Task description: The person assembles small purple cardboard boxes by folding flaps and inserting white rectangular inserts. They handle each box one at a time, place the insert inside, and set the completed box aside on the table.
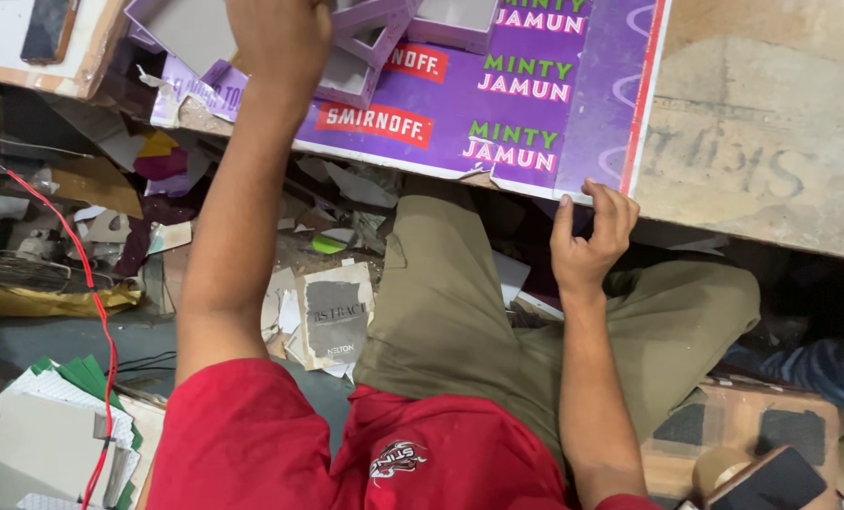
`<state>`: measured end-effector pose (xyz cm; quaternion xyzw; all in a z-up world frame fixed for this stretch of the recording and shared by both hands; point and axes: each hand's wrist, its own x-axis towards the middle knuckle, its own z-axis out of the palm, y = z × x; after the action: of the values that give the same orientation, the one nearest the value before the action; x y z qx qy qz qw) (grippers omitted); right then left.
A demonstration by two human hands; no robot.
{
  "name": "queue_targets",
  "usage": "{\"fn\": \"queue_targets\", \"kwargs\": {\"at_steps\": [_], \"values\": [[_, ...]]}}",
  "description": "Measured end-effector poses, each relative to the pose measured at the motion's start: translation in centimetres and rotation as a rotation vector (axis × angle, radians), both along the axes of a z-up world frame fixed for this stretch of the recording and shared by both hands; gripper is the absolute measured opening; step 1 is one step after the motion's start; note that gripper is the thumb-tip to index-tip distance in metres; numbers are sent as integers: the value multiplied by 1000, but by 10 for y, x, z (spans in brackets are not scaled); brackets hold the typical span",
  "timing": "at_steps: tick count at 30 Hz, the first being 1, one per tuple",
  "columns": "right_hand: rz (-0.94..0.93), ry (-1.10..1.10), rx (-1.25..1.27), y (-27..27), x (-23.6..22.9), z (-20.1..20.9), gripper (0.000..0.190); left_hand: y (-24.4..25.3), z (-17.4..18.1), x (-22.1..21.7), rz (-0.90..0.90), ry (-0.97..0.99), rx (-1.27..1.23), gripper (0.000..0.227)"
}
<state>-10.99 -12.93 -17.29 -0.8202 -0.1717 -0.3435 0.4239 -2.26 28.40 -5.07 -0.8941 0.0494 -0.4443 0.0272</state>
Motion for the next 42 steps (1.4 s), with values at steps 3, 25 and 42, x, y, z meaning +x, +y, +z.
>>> {"fn": "queue_targets", "kwargs": {"at_steps": [3, 25, 42], "values": [[-1, 17, 10, 0, 1, -1, 34, 16, -1, -4, 68, 83, -24, 10], [-19, 122, 26, 3, 8, 23, 27, -55, 17, -17, -101, -39, -255, 18], [101, 99, -279, -5, 182, 53, 37, -195, -105, 76, -217, 63, -142, 24]]}}
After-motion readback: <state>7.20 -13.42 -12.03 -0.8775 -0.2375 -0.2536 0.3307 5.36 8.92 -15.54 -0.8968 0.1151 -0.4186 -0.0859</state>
